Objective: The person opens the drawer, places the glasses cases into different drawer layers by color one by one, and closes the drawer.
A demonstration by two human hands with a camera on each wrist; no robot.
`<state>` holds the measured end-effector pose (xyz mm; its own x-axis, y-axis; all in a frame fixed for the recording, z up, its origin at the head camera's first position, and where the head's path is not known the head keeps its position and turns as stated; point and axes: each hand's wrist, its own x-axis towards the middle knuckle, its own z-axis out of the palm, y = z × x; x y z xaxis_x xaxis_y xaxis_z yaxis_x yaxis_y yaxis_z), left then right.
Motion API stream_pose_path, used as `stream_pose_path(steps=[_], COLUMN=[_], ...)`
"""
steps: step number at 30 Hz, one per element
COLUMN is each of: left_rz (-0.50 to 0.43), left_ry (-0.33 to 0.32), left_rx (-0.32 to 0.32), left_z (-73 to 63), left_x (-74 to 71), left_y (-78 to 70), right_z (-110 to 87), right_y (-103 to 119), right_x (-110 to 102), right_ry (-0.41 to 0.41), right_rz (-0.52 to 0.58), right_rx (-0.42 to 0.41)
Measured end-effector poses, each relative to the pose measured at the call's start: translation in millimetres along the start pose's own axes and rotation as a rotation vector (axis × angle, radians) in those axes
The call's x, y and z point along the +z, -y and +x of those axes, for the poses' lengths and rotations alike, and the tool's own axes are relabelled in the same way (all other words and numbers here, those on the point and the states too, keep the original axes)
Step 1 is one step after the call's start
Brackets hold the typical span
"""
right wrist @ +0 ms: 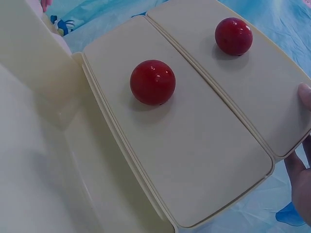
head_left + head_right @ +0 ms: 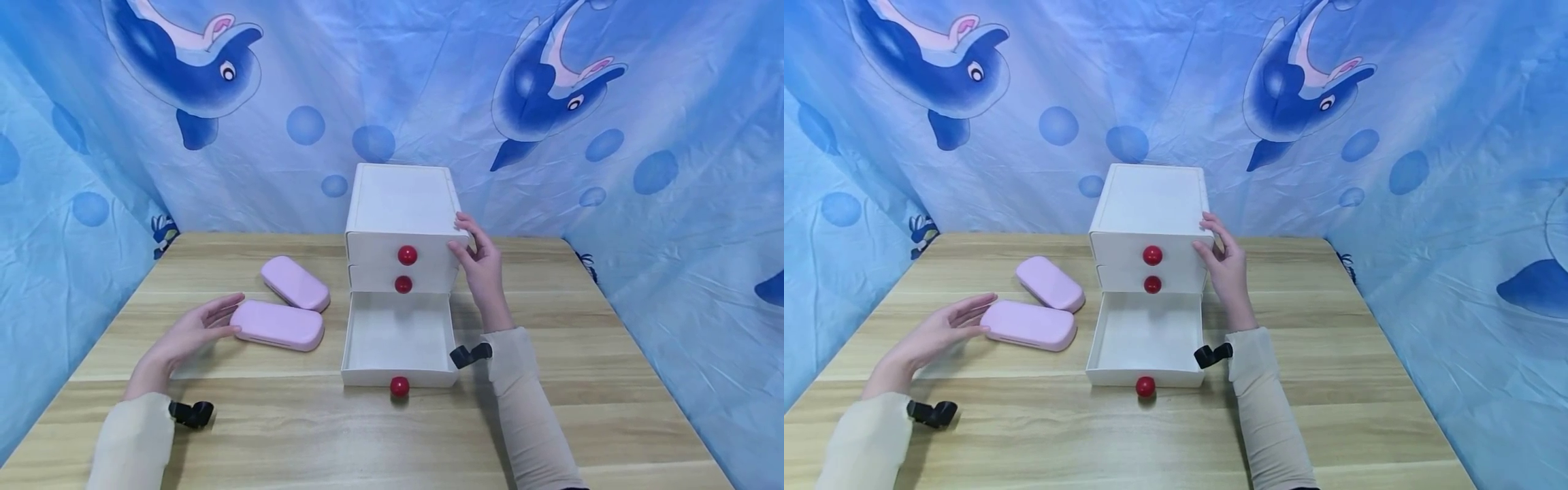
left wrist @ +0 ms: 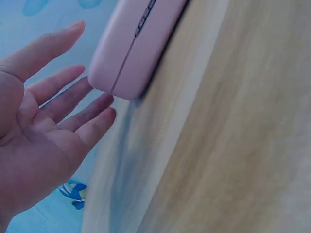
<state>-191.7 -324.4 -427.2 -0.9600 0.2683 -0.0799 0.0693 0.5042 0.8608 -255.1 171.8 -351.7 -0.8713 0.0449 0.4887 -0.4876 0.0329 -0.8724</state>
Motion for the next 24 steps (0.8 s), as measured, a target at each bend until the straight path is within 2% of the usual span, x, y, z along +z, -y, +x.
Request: stream_pose_path(steps=[8,14,19,24], left_rz=[-0.001,0.004,0.026,0.113], left_ry=[0.083,0.100,0.091,0.043], left_rx=[0.003,-0.009,0.002,0.001], left_z=[12.7,14.1,15.3,14.8], left_x=[-2.5,-1.1,1.1,1.7], left_y=[5.9,10.1,12.0,12.5], right_z=[0.7,0.9,0.5,0.0], right_y=[-0.2,0.3,0.4,0.2], right_x=[-0.4,0.6,0.3,-0.2], right_ry=[-0.002,0.000,-0.001,-0.003], right_rz=[0.025,0.015,0.013,0.010], right_rx=[-0.006,-0.008,-0.006,-0.003])
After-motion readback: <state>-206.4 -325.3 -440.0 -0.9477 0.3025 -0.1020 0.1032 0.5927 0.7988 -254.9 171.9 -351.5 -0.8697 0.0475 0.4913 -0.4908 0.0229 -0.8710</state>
